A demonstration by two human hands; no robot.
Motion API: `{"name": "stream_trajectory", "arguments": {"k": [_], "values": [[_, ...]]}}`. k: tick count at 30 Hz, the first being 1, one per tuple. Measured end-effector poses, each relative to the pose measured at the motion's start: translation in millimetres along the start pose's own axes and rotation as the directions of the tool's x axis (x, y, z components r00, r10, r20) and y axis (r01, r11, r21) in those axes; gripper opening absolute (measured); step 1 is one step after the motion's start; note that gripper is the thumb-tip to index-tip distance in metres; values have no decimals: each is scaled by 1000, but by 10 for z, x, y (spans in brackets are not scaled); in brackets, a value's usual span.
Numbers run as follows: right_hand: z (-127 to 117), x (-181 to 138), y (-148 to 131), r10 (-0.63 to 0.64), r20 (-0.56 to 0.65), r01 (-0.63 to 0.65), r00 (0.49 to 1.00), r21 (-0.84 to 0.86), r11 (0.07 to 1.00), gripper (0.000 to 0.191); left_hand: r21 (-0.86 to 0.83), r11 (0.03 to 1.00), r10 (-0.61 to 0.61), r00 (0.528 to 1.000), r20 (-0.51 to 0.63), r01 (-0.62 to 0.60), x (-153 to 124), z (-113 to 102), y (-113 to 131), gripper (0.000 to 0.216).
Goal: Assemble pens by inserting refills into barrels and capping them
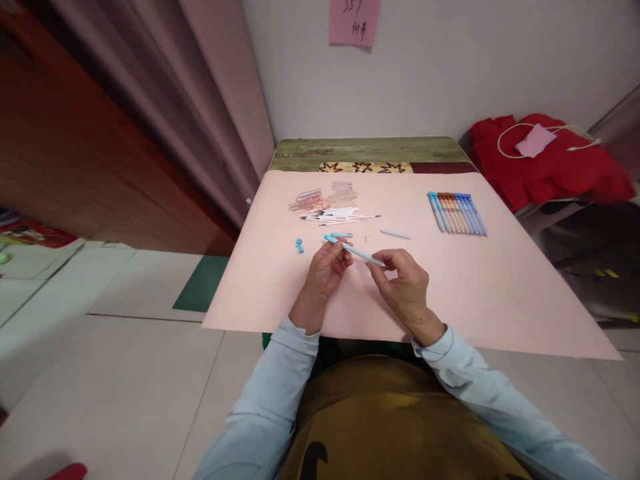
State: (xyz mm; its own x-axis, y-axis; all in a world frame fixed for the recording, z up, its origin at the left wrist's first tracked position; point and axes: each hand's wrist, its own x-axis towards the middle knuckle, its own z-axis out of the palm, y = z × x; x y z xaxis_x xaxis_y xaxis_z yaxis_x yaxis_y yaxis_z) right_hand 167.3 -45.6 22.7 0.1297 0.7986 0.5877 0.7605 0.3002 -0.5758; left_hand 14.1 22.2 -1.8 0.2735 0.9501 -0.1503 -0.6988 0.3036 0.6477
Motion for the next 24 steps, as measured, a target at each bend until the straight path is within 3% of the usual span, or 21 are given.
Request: {"name": "stream_trajectory", "arguments": {"k": [11, 19, 24], "values": [[-8, 29, -26, -42, -14, 41, 999, -59, 997, 14, 27, 1000, -4, 999, 44, 3, 0, -34, -26, 17], [45, 39, 30, 101, 102, -74, 990, -245, 967, 49, 76, 997, 7, 1000, 19, -9, 5, -35, -28, 27], [3, 82, 5, 196, 194, -193, 961, -36, 981, 37, 65, 997, 40, 996, -85, -35, 23, -22, -58, 22]]}}
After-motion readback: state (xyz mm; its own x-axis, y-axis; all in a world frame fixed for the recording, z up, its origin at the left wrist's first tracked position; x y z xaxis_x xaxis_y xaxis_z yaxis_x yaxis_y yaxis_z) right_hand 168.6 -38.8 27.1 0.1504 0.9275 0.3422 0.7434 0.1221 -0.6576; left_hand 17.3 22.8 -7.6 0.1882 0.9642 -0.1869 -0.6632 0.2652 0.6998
